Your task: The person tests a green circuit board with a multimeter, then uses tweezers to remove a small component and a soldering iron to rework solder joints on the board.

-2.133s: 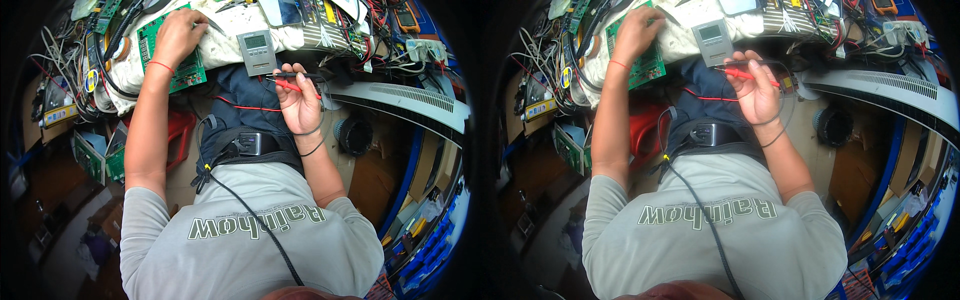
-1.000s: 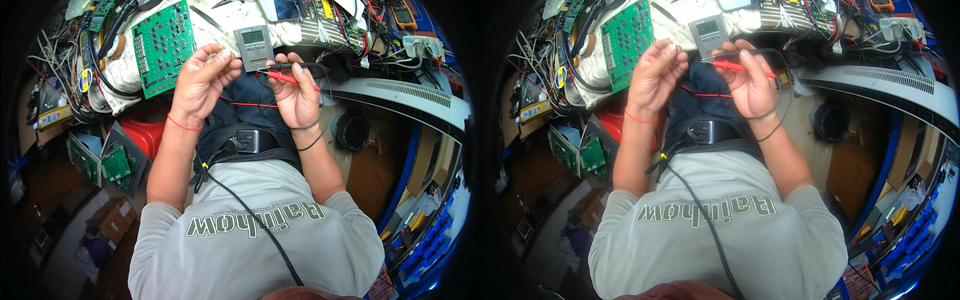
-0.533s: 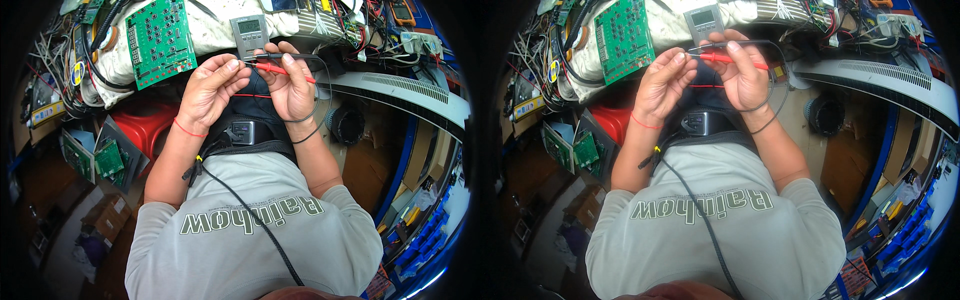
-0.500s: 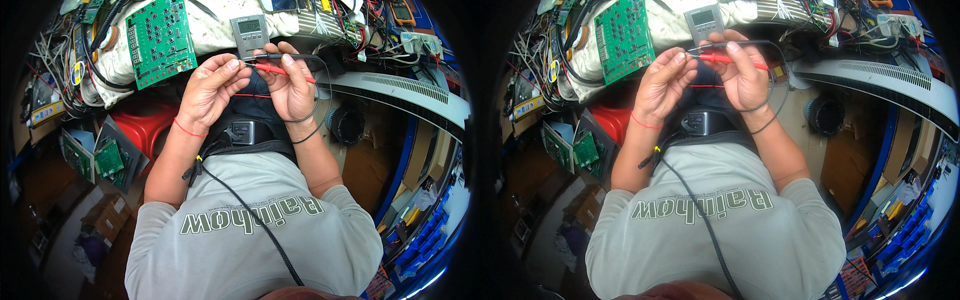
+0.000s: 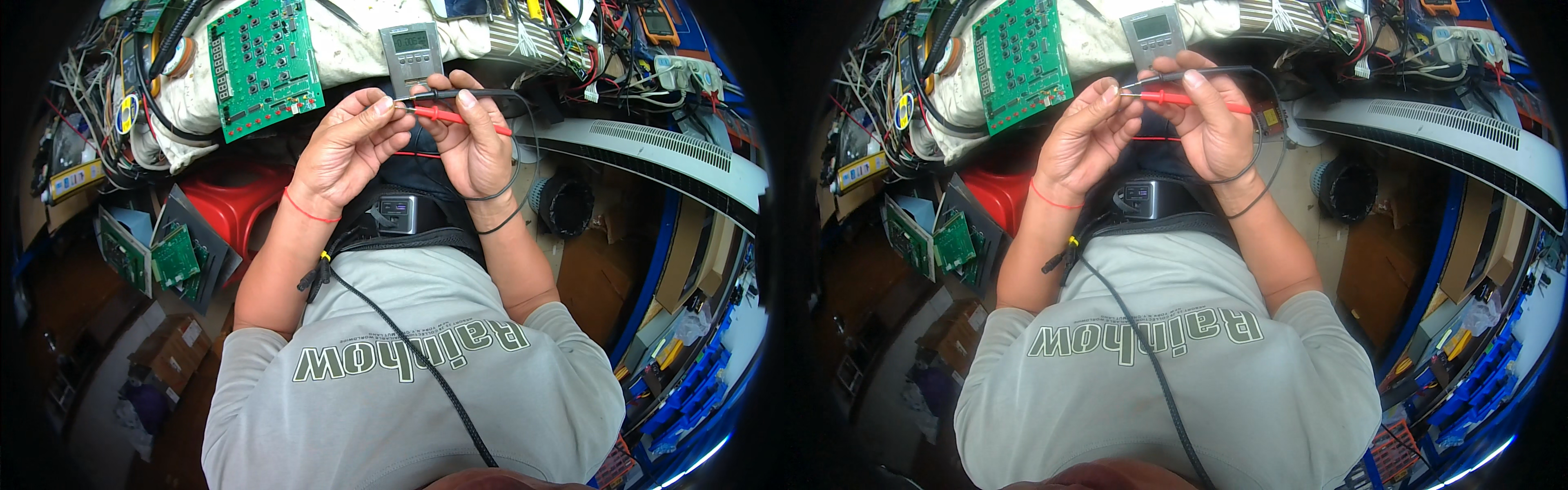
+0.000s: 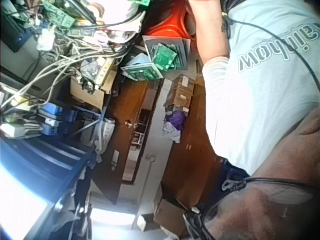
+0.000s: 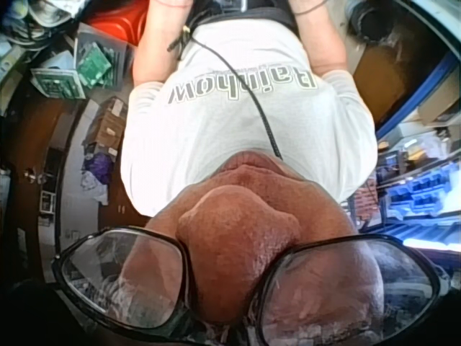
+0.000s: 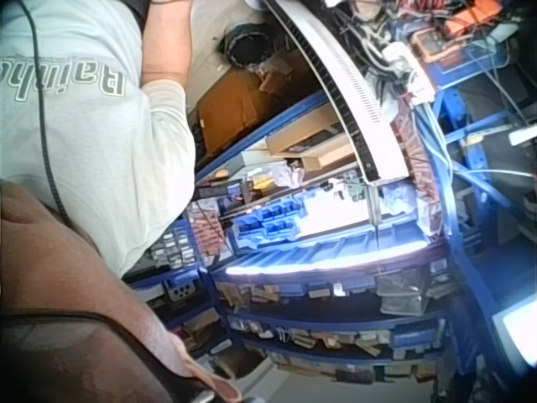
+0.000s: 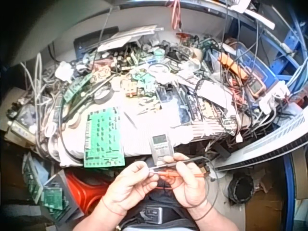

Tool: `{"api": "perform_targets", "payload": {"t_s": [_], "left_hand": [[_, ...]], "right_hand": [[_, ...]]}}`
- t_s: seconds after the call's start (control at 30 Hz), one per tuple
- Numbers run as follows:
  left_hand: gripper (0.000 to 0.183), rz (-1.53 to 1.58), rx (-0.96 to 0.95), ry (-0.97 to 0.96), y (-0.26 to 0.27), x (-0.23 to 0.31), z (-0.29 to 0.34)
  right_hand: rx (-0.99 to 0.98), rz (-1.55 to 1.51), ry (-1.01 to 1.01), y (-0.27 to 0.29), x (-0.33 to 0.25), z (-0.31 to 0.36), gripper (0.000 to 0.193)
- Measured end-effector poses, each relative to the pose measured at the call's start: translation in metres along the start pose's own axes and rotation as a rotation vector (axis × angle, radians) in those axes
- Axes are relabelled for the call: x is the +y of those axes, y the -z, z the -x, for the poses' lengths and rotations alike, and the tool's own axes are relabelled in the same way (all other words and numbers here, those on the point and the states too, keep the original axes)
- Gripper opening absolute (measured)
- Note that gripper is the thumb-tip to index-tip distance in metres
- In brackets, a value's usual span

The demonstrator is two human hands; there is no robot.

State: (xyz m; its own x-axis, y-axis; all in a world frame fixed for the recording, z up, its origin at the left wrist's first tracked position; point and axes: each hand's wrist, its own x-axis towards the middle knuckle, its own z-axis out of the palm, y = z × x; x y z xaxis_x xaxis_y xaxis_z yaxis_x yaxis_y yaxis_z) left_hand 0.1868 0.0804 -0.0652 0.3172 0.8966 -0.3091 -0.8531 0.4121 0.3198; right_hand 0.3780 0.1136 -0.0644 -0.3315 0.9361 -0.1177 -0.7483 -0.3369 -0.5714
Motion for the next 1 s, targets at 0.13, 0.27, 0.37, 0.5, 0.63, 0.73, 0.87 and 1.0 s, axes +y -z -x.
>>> {"api": "perform_targets", "payload": {"t_s": [0.13,0.27,0.37,0.5,0.63,0.73,0.87,1.0], "left_hand": [[0.011,-0.003,-0.002,0.008,0.0,0.0,-0.0001],[0.01,-0.002,0.012,0.0,-0.0017,-0.001,0.0],[0.009,-0.006,0.004,0.002,-0.0032,-0.001,0.001],[0.006,-0.015,0.01,0.007,-0.0041,-0.0012,0.0009],[0.006,-0.009,0.007,0.012,-0.004,-0.0015,0.0008],[0.006,-0.009,0.007,0.005,-0.0043,-0.0028,0.0002],[0.006,-0.01,0.008,0.007,-0.0041,-0.0027,0.0007],[0.006,-0.016,0.003,0.001,-0.0033,-0.003,0.0008]], "right_hand": [[-0.001,-0.036,-0.02,0.0024,0.0007,0.0001,0.03],[-0.031,-0.073,-0.026,0.0047,0.0015,-0.0006,0.03],[-0.028,-0.066,-0.026,0.005,0.0016,-0.0003,0.029],[-0.009,-0.074,-0.033,0.0035,0.0008,0.0012,0.028],[0.012,-0.074,-0.027,0.0034,0.0013,0.0024,0.028],[0.017,-0.074,-0.028,0.0043,0.0024,0.0025,0.028],[0.005,-0.075,-0.025,0.0045,0.0025,0.0032,0.027],[0.013,-0.069,-0.025,0.0036,0.0024,0.004,0.027]]}}
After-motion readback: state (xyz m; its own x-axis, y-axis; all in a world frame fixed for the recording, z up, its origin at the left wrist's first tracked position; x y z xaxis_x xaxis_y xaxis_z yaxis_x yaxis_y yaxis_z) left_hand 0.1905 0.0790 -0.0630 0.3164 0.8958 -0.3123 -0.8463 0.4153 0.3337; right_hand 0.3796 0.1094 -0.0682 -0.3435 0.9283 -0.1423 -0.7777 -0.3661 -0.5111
